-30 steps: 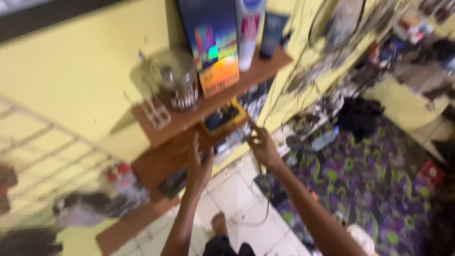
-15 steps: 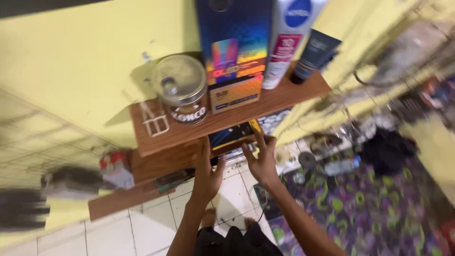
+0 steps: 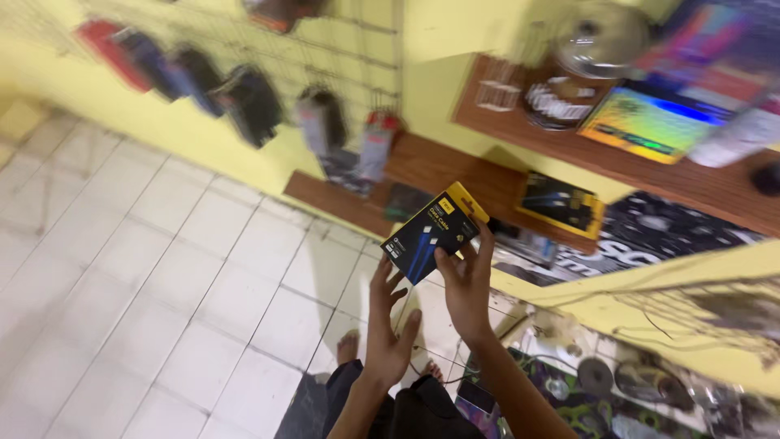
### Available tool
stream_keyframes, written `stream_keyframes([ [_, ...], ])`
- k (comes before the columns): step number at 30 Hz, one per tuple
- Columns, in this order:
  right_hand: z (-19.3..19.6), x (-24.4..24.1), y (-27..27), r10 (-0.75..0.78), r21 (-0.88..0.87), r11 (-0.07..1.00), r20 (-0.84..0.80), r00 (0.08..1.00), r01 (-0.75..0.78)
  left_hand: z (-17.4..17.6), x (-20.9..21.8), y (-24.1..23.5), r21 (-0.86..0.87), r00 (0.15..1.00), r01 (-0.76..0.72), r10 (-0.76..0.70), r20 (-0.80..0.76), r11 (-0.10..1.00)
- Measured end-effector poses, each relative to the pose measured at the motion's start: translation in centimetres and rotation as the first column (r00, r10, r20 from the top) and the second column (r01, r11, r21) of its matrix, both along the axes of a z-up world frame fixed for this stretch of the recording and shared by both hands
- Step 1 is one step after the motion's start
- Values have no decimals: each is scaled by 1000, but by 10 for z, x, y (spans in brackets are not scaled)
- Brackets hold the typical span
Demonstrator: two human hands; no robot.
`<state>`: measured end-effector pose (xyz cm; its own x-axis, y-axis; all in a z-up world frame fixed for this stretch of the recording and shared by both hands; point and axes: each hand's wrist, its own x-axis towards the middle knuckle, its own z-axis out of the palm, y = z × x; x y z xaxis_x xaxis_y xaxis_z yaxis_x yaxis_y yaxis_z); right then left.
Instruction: The person organizes various packaged electronic accessories, including chargers and cables, on a wall-mounted grid display. They repeatedly pick up items from a lower shelf, hang them on hooks, and adjust their positions to align with other products.
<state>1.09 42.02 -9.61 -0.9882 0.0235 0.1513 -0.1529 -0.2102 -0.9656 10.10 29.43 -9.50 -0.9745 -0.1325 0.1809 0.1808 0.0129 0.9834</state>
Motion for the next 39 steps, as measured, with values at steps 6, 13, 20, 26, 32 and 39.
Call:
stream_keyframes([
  [6, 4, 16, -83, 280, 47, 958, 54, 958, -283, -3, 28, -94, 212, 957, -290, 284, 59, 933],
  [13, 26, 43, -214, 544, 276, 790, 98, 833, -548, -1, 58, -252, 114, 932, -250, 207, 298, 961],
  [20, 32, 65, -317, 572, 300, 745, 172, 802, -595, -5, 72, -365, 83, 918, -261, 221, 330, 962],
  [26, 30, 22, -366, 537, 336, 768, 127, 834, -545, -4, 24, -417, 169, 952, -202, 153, 266, 965],
  [32, 44, -70, -410, 493, 344, 811, 32, 869, -473, 4, -71, -468, 162, 978, -109, 77, 191, 981],
  [39, 142, -155, -447, 395, 280, 905, -269, 879, -321, 113, -202, -521, 100, 997, 20, -12, -76, 995],
])
